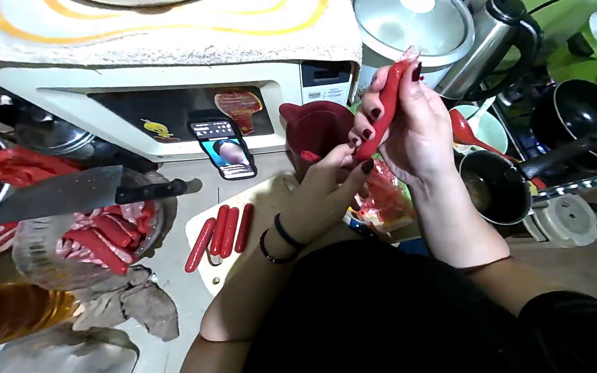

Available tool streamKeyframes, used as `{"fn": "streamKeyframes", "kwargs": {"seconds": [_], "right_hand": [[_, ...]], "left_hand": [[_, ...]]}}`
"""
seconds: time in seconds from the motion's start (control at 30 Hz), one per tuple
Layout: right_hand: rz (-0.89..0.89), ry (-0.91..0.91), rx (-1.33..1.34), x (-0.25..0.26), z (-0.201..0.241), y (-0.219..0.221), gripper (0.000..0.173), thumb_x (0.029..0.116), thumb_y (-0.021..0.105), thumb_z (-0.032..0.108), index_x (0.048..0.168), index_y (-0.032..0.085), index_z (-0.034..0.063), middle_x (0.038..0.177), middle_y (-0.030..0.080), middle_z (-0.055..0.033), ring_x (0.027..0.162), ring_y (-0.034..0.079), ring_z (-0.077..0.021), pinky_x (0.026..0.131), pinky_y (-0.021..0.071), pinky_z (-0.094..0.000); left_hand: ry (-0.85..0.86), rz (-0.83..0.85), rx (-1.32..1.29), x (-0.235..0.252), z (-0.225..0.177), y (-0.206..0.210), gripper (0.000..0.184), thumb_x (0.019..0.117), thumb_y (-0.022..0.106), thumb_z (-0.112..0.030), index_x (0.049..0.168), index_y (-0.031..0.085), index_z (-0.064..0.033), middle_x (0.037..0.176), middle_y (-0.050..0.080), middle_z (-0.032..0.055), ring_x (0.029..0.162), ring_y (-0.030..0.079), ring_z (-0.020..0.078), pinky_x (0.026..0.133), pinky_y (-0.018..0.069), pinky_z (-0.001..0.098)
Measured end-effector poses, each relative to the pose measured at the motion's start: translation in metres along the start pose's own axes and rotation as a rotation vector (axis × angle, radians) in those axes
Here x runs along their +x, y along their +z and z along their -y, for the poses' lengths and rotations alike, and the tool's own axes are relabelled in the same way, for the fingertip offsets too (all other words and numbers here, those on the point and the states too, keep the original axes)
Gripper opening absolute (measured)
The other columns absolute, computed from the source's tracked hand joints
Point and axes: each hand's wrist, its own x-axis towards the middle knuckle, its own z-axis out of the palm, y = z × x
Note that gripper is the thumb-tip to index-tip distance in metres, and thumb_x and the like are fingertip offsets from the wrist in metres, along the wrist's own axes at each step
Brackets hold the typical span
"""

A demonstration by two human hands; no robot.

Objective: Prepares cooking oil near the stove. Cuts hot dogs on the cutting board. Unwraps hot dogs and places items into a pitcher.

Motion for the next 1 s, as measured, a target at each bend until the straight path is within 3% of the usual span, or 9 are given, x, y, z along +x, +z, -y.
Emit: {"fn": "streamKeyframes", "kwargs": {"seconds": [0.23, 0.4, 0.5, 0.57, 0.63, 0.73, 0.87, 0.93, 1.0], "right_hand": [[0.039, -0.015, 0.026, 0.003, -0.004, 0.011, 0.041, 0.1124, 0.016, 0.024, 0.099, 0.054, 0.0148, 0.072, 0.052, 0.0046, 0.067, 0.054, -0.0090, 0.066, 0.0494, -0.0276], [0.341, -0.023, -0.396, -0.004, -0.007, 0.001, 0.050, 0.1105, 0.034, 0.027, 0.146, 0.031, -0.0082, 0.131, 0.060, -0.0094, 0.118, 0.061, -0.0128, 0.098, 0.0544, -0.0292], [0.387, -0.036, -0.596, -0.009, -0.005, -0.005, 0.035, 0.1061, 0.044, 0.007, 0.136, 0.050, -0.0110, 0.119, 0.068, -0.0087, 0.106, 0.065, -0.0067, 0.093, 0.0563, -0.0240], [0.348, -0.084, -0.705, -0.008, -0.001, -0.010, 0.029, 0.1046, 0.048, 0.002, 0.130, 0.058, -0.0087, 0.113, 0.070, -0.0065, 0.102, 0.067, -0.0034, 0.092, 0.0569, -0.0214], [0.316, -0.156, -0.839, -0.005, 0.006, -0.018, 0.032, 0.1023, 0.055, 0.004, 0.131, 0.065, -0.0044, 0.118, 0.069, -0.0100, 0.107, 0.066, -0.0070, 0.096, 0.0561, -0.0232], [0.262, -0.223, -0.814, -0.003, 0.017, -0.024, 0.032, 0.0951, 0.070, 0.007, 0.125, 0.069, -0.0037, 0.104, 0.071, -0.0038, 0.093, 0.066, -0.0028, 0.085, 0.0567, -0.0193], [0.106, -0.298, -0.465, -0.003, 0.007, -0.018, 0.023, 0.0912, 0.076, 0.008, 0.112, 0.067, 0.0034, 0.109, 0.070, 0.0028, 0.096, 0.069, -0.0039, 0.084, 0.0605, -0.0228], [0.051, -0.318, -0.248, -0.002, -0.002, -0.008, 0.029, 0.0959, 0.071, 0.006, 0.122, 0.060, -0.0004, 0.114, 0.069, -0.0038, 0.102, 0.070, -0.0141, 0.091, 0.0609, -0.0332], [0.020, -0.320, -0.137, -0.002, -0.006, 0.006, 0.050, 0.1003, 0.059, -0.002, 0.143, 0.033, -0.0008, 0.103, 0.069, -0.0071, 0.093, 0.073, -0.0189, 0.086, 0.0635, -0.0384]], "left_hand": [[0.082, -0.058, -0.032, 0.002, 0.012, 0.005, 0.022, 0.1094, 0.040, -0.016, 0.112, 0.057, -0.0018, 0.074, 0.058, 0.0038, 0.054, 0.055, 0.0086, 0.049, 0.0493, 0.0220], [0.095, -0.166, -0.115, -0.001, 0.013, 0.004, 0.034, 0.1124, 0.033, -0.025, 0.118, 0.060, -0.0046, 0.083, 0.061, -0.0003, 0.064, 0.055, 0.0025, 0.057, 0.0476, 0.0176], [0.196, -0.318, 0.176, 0.005, 0.024, 0.000, 0.027, 0.1052, 0.049, -0.015, 0.100, 0.071, -0.0002, 0.099, 0.064, 0.0069, 0.093, 0.061, 0.0073, 0.083, 0.0509, 0.0241], [0.195, -0.358, 0.341, 0.001, 0.021, -0.003, 0.021, 0.1002, 0.060, -0.016, 0.104, 0.075, -0.0004, 0.104, 0.064, 0.0103, 0.087, 0.061, 0.0090, 0.075, 0.0510, 0.0221], [0.170, -0.362, 0.296, -0.006, 0.009, -0.007, 0.033, 0.0968, 0.066, -0.017, 0.121, 0.058, 0.0054, 0.104, 0.064, 0.0107, 0.074, 0.060, 0.0079, 0.062, 0.0505, 0.0208], [0.209, -0.304, -0.084, -0.003, 0.000, -0.016, 0.075, 0.0962, 0.067, -0.011, 0.152, 0.018, 0.0016, 0.125, 0.063, 0.0054, 0.080, 0.069, 0.0050, 0.069, 0.0611, 0.0224], [0.235, -0.278, -0.272, 0.004, -0.001, -0.018, 0.035, 0.0962, 0.060, 0.002, 0.130, 0.052, 0.0009, 0.099, 0.071, -0.0024, 0.076, 0.068, 0.0031, 0.068, 0.0592, 0.0194], [0.209, -0.252, -0.179, 0.000, 0.000, -0.012, 0.025, 0.0995, 0.059, -0.003, 0.125, 0.056, -0.0015, 0.093, 0.070, -0.0018, 0.070, 0.066, 0.0021, 0.063, 0.0573, 0.0170], [0.190, -0.239, -0.101, 0.000, 0.004, -0.003, 0.023, 0.1008, 0.060, -0.007, 0.123, 0.058, -0.0009, 0.091, 0.071, 0.0014, 0.064, 0.066, 0.0036, 0.057, 0.0574, 0.0185]]}}
